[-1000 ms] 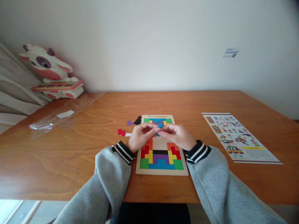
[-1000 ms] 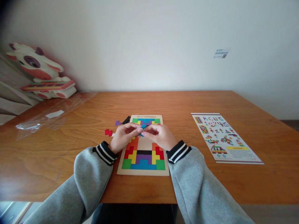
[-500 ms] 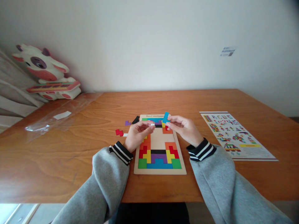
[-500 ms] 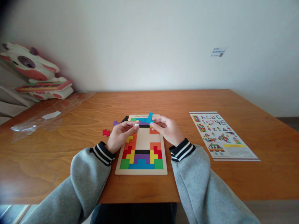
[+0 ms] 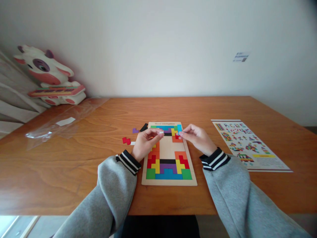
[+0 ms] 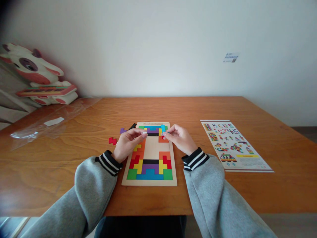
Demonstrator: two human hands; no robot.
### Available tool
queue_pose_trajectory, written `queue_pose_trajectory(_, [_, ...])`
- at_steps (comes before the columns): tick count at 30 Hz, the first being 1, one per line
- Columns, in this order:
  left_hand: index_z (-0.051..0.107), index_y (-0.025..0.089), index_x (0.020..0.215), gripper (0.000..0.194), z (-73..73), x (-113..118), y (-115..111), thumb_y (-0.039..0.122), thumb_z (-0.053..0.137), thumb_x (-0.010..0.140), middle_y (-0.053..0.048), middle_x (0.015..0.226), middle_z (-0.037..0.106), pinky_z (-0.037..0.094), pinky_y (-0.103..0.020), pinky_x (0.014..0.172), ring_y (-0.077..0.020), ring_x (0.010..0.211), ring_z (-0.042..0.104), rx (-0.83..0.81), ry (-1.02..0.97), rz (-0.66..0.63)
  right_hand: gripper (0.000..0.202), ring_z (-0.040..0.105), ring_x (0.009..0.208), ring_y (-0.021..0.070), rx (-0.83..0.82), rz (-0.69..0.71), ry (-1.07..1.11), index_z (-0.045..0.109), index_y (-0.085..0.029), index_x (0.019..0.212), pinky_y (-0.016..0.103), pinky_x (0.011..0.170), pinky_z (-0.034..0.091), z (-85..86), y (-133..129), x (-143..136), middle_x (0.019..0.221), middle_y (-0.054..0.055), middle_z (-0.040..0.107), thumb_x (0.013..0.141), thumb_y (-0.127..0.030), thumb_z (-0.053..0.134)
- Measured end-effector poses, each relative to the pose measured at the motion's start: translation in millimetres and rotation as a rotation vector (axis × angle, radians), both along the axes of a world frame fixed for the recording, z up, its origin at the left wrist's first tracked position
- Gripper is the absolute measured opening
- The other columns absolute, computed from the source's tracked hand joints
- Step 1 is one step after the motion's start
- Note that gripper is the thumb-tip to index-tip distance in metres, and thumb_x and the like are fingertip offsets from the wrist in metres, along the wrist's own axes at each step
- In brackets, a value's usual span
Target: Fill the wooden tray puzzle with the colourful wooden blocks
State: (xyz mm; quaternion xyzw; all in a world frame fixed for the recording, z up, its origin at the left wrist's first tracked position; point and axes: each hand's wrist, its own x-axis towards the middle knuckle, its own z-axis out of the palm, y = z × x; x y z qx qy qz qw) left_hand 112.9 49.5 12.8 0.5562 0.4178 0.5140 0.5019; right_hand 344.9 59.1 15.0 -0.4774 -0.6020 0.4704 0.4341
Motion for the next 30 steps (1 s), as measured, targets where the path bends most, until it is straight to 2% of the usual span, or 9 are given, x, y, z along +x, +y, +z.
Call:
queue_pose_trajectory(4, [0.07,0.016,0.087,0.035,-0.3,0,0,0.045,0.081,0.071,-0.005,0.091,0.073,0.054,-0.029,0.077,-0.0153,0.081,0.066,-0.007,-0.003,-0.007,0.044,0.069,0.07,0.0171,0.014,0.007,0.006,0.06,-0.02,0.091,0.032,0.067,0.056,0.6,1,0,0.084,0.005,0.074,0.071,-0.055,0.077])
queue_pose_trajectory(8, [0.071,0.017,0.087,0.033,-1.6,-1,1,0.044,0.081,0.071,-0.004,0.09,0.073,0.053,-0.027,0.076,-0.0138,0.08,0.066,-0.007,0.003,-0.013,0.039,0.069,0.082,0.0195,0.087,0.026,-0.077,0.07,-0.02,0.096,0.035,0.076,0.056,2.2,2,1,0.093,0.006,0.075,0.076,-0.053,0.072])
queue_pose_trajectory(12, [0.071,0.016,0.088,0.035,-2.0,-1,0,0.046,0.08,0.071,-0.005,0.09,0.073,0.053,-0.027,0.075,-0.0151,0.08,0.066,-0.011,0.03,-0.012,0.036,0.068,0.085,0.0211,0.142,0.04,-0.159,0.074,-0.021,0.091,0.037,0.081,0.056,2.9,2,3,0.09,0.005,0.075,0.081,-0.055,0.068])
queue_pose_trajectory(16, [0.071,0.017,0.087,0.036,-1.1,-1,-1,0.047,0.08,0.071,-0.006,0.092,0.073,0.054,-0.028,0.076,-0.0162,0.081,0.067,-0.013,0.042,-0.006,0.039,0.069,0.09,0.0226,0.116,0.026,-0.123,0.075,-0.021,0.094,0.037,0.083,0.056,3.5,1,4,0.095,0.006,0.076,0.08,-0.057,0.068])
queue_pose_trajectory(20, [0.071,0.017,0.086,0.034,-1.5,-1,0,0.046,0.08,0.071,-0.006,0.094,0.074,0.054,-0.028,0.076,-0.016,0.082,0.067,-0.014,0.035,-0.003,0.043,0.07,0.087,0.0224,0.082,-0.016,-0.09,0.075,-0.02,0.1,0.038,0.081,0.058,3.3,2,4,0.096,0.007,0.076,0.078,-0.057,0.07])
queue_pose_trajectory(23, [0.071,0.016,0.087,0.034,-1.8,-2,0,0.045,0.08,0.072,-0.006,0.095,0.074,0.054,-0.028,0.078,-0.0163,0.084,0.067,-0.007,0.033,-0.002,0.036,0.069,0.085,0.022,0.235,-0.044,-0.205,0.076,-0.021,0.096,0.038,0.079,0.057,5.3,0,4,0.094,0.008,0.074,0.081,-0.053,0.068])
queue_pose_trajectory(25, [0.071,0.016,0.087,0.034,-1.4,-2,0,0.045,0.081,0.071,-0.006,0.094,0.074,0.054,-0.029,0.078,-0.0167,0.084,0.067,-0.007,0.034,-0.002,0.028,0.068,0.084,0.0214,0.388,-0.002,-0.34,0.077,-0.023,0.092,0.039,0.079,0.056,7.6,-3,4,0.093,0.008,0.073,0.084,-0.048,0.066])
queue_pose_trajectory(28, [0.071,0.017,0.087,0.035,-0.2,-1,-1,0.046,0.081,0.07,-0.006,0.091,0.074,0.053,-0.029,0.077,-0.0169,0.083,0.067,-0.012,0.036,0.004,0.018,0.068,0.087,0.0212,0.565,0.171,-0.495,0.078,-0.027,0.091,0.041,0.085,0.054,9.1,-9,6,0.095,0.006,0.074,0.088,-0.037,0.063])
queue_pose_trajectory(30, [0.071,0.017,0.086,0.035,0.0,-1,-1,0.046,0.082,0.069,-0.005,0.09,0.074,0.053,-0.028,0.076,-0.0166,0.082,0.067,-0.017,0.031,0.005,0.018,0.068,0.089,0.021,0.613,0.283,-0.538,0.078,-0.029,0.094,0.041,0.086,0.054,7.6,-14,8,0.097,0.005,0.075,0.09,-0.033,0.061])
